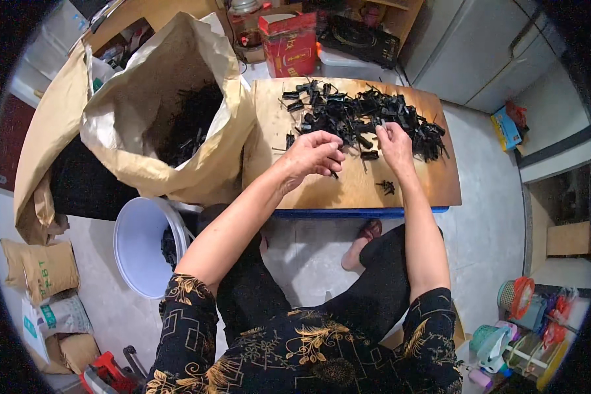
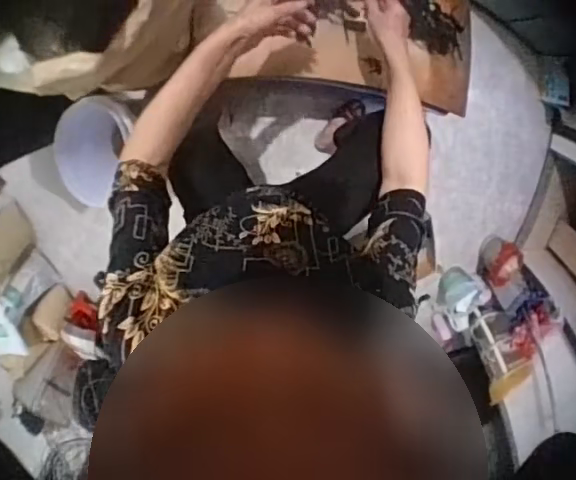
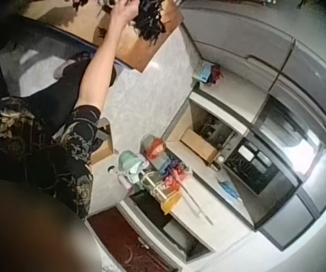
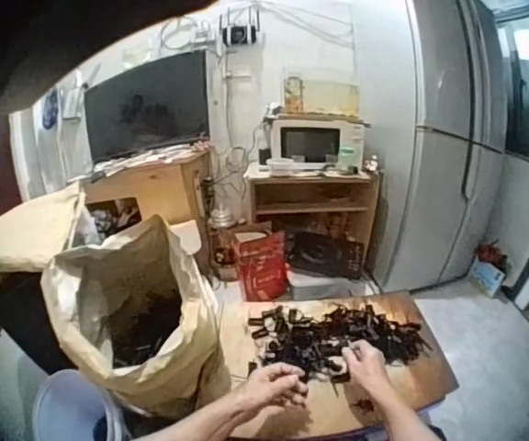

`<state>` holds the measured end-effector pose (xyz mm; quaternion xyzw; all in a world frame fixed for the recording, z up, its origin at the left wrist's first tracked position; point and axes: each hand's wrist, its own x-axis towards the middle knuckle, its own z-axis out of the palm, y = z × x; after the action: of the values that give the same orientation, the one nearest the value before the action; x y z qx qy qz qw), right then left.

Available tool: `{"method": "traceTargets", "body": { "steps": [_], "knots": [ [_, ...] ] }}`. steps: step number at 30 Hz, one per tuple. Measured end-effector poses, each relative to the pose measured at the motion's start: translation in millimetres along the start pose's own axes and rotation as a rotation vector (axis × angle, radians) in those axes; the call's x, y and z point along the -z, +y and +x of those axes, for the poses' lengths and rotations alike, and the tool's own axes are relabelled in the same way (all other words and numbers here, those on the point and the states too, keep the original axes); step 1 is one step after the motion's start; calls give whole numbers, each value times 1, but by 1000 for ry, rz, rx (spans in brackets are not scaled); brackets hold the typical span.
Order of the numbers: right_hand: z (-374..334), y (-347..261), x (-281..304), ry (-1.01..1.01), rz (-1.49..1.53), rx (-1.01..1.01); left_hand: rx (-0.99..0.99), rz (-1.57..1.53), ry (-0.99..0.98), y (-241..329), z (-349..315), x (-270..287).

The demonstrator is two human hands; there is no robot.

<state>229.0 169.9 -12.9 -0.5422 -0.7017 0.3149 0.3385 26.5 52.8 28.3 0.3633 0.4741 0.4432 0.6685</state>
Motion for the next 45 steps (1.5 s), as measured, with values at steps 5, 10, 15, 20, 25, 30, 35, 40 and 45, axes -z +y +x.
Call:
{"method": "traceTargets", "body": {
  "steps": [5,10,15,20,25,30,35,40,45],
  "knots": [
    [-13,-36,4,-75,248,79,71,-230,138,-5,18,7],
    [-14,-41,-1,-162,451,95,-43,-98,265,4,32,12],
    [-17,-59,6,-530,655,-1,-13,-395,-84,10,28,18],
    [-16,-66,9,-654,753,-47,-53,-440,-280,10,28,18],
    [-13,-68,13,-815,802,-50,19,-715,-407,3,15,12],
    [-14,-68,12,-894,799,-50,27,-775,-409,5,6,5],
    [-11,-68,17,-1019,834,-34,5,-807,-417,7,-2,-3],
    [-11,-78,16,-1002,733,-1,-13,-727,-418,-3,1,3],
    [-15,-76,-9,-721,731,-50,-49,-393,-145,2,10,8]
  ]
}}
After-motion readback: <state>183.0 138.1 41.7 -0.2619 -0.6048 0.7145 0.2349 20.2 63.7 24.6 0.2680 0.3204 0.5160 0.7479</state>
